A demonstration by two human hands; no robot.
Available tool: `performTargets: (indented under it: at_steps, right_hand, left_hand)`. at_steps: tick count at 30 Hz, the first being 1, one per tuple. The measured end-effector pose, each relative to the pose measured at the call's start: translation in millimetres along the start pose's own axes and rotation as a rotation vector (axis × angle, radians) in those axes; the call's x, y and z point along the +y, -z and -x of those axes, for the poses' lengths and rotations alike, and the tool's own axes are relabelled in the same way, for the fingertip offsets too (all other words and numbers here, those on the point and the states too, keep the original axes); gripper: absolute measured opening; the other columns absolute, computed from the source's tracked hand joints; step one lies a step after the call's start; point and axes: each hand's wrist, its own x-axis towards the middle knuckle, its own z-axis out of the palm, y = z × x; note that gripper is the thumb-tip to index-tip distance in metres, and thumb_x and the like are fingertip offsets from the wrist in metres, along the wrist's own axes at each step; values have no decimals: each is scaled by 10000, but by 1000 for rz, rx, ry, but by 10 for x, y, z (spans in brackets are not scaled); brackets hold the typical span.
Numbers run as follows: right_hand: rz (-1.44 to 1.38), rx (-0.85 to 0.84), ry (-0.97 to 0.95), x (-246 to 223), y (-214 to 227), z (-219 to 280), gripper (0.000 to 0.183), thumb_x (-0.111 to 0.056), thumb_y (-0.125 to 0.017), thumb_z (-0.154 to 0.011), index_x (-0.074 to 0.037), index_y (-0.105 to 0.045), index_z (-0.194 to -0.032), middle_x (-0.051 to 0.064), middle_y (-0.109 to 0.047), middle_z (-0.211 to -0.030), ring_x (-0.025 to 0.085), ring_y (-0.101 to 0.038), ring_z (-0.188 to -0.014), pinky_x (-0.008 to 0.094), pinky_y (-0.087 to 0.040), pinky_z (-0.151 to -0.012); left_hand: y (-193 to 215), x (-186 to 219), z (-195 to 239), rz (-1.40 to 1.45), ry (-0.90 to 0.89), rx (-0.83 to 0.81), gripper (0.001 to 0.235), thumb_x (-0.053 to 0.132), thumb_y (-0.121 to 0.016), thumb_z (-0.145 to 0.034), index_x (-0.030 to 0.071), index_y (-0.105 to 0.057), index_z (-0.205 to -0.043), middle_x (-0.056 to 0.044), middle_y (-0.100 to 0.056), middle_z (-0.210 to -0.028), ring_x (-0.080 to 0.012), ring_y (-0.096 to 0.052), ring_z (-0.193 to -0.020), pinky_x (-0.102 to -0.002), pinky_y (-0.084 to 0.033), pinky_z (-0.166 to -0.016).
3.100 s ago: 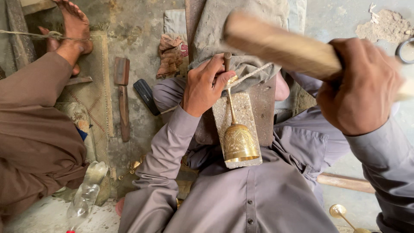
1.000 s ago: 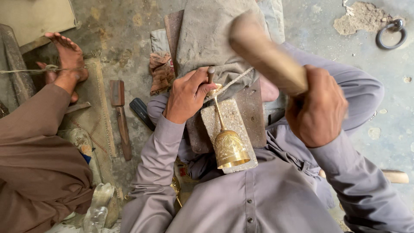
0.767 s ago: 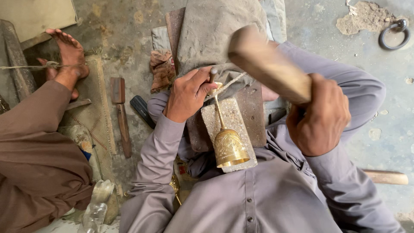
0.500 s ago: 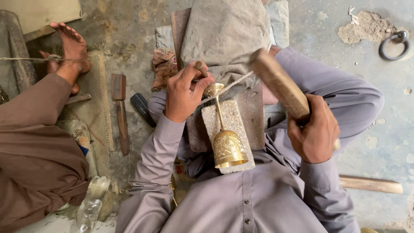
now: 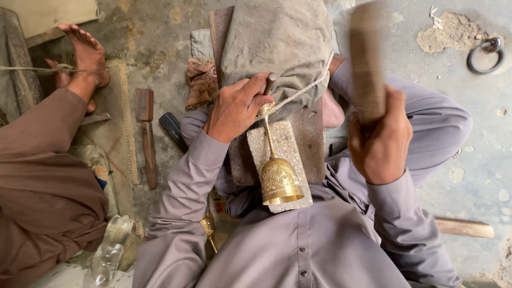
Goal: The person sits on the floor and uses a wooden mallet to hammer a brass bell that is resting on a stone block. They repeatedly strike the bell to shape or decorate it, occasionally pausing to adjust its position.
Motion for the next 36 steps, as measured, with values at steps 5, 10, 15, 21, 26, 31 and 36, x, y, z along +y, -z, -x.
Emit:
performTargets:
  at_steps: [5, 10, 15, 21, 26, 31, 36]
  right_hand:
    - [189, 20, 123, -84, 116, -202, 316, 39, -644, -913, -2, -543, -1210, 142, -615, -912, 293, -606, -770, 440, -474, -728]
    - [522, -138, 221, -73, 200, -337, 194, 7, -715, -910, -9, -608, -1071, 140, -602, -808, 276, -530, -643, 434, -381, -633]
    - [62, -54, 147, -142, 236, -375, 293, -24, -650, -942, -15, -528, -1209, 96, -608, -898, 207, -574, -769, 385, -438, -736]
    - [-56, -106, 69, -160, 227, -431, 334, 15, -604, -887, 22, -543, -1214, 145, -606, -982, 244, -588, -803, 393, -466, -744]
    - [348, -143, 273, -45, 227, -423, 270, 42, -632, -841, -7, -576, -1101, 144, -592, -913, 275, -548, -774, 404, -436, -745]
    - [454, -161, 277, 51, 312, -368, 290, 70, -663, -891, 13, -580, -1164, 159, -599, -959, 300, -556, -823, 427, -404, -762]
    - [419, -166, 289, 22, 292, -404, 320, 54, -662, -843, 8, -560, -1143, 156, -572, -918, 315, -555, -844, 423, -406, -761]
  left_hand:
    - [-53, 59, 57, 46, 70, 56, 419, 268, -747, -970, 99, -585, -1317, -109, -663, -849, -275, -665, -717, -397, -517, -619]
    - [-49, 96, 59, 57, 75, 95, 396, 294, -737, -994, 95, -579, -1298, -108, -657, -856, -268, -675, -731, -393, -517, -621]
    - [-32, 101, 82, 54, 82, 104, 418, 323, -690, -1012, 58, -582, -1317, -127, -649, -870, -324, -655, -741, -418, -510, -649]
    - [-74, 92, 142, 63, 91, 166, 397, 339, -693, -1016, 66, -586, -1283, -115, -650, -885, -304, -668, -752, -394, -521, -647]
    - [-98, 22, 113, 37, 73, 115, 382, 337, -699, -1016, 93, -578, -1284, -85, -629, -820, -241, -640, -681, -378, -505, -594]
    - [-135, 4, 166, 24, 72, 102, 406, 343, -678, -1040, 112, -540, -1345, -73, -607, -807, -215, -608, -650, -383, -478, -565]
    - [-162, -12, 184, 11, 66, 121, 417, 366, -680, -1025, 131, -538, -1340, -63, -591, -791, -204, -589, -632, -364, -486, -562]
